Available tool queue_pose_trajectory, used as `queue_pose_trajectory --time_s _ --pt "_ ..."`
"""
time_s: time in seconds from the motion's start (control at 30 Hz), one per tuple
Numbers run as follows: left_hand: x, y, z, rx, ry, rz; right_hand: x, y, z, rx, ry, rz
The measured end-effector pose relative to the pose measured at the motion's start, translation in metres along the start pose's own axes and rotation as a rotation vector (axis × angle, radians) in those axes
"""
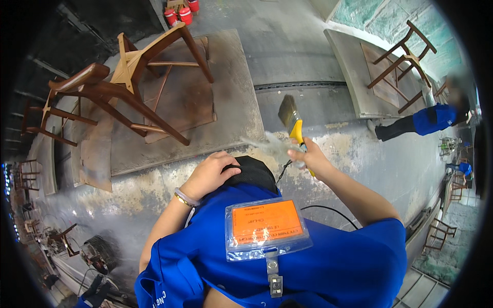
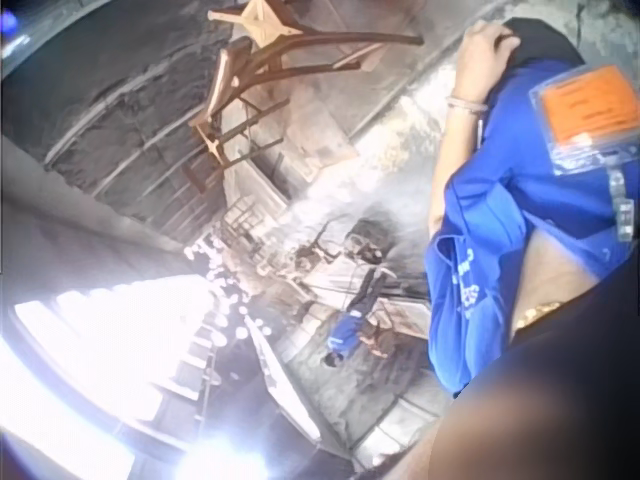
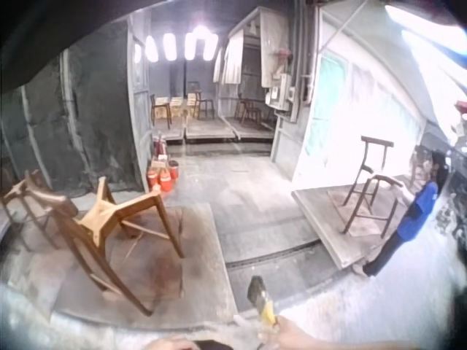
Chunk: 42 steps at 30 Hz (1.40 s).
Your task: The person puts on a glove and then uses a paintbrush to apply a finish to a wooden chair. They systematically coat the legs, seat, and backrest of the chair while holding it steady with their other hand.
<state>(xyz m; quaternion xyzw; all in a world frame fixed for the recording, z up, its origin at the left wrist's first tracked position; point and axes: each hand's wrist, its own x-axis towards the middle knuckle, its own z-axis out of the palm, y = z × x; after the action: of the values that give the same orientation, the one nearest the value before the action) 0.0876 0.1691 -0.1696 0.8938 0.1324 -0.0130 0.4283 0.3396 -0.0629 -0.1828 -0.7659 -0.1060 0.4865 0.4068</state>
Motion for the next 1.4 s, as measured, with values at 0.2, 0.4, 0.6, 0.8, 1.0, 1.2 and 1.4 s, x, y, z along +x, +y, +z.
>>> queue_pose_trajectory --time_s 0.2,0.4,0.6,0.8,1.0,1.2,1.4 --pt "-0.002 -0.006 -0.009 -0.322 0.064 -0.132 0.031 -0.046 0.014 0.328 -0.09 -0.335" --pt "-0.017 0.011 -0.028 -1.041 0.267 -0.097 0.016 -0.101 0.085 0.107 -0.196 -0.837" --pt "-0.041 0.022 -0.037 -1.338 0.832 -0.013 -0.015 -0.123 0.143 0.083 -0.419 -0.925" --pt "-0.09 0.016 -0.038 -1.432 1.134 0.166 -0.019 -0.144 0.182 0.182 -0.381 -0.973" --pt "-0.15 0.012 -0.043 -1.422 1.36 0.212 -0.026 -0.149 0.222 0.404 -0.57 -0.831" --pt "-0.214 -0.006 -0.031 -1.402 1.324 0.028 -0.05 -0.138 0.264 0.169 -0.884 -1.074" --pt "-0.26 -0.023 -0.009 -1.644 1.345 -0.087 -0.079 -0.108 0.322 0.001 -0.98 -0.979"
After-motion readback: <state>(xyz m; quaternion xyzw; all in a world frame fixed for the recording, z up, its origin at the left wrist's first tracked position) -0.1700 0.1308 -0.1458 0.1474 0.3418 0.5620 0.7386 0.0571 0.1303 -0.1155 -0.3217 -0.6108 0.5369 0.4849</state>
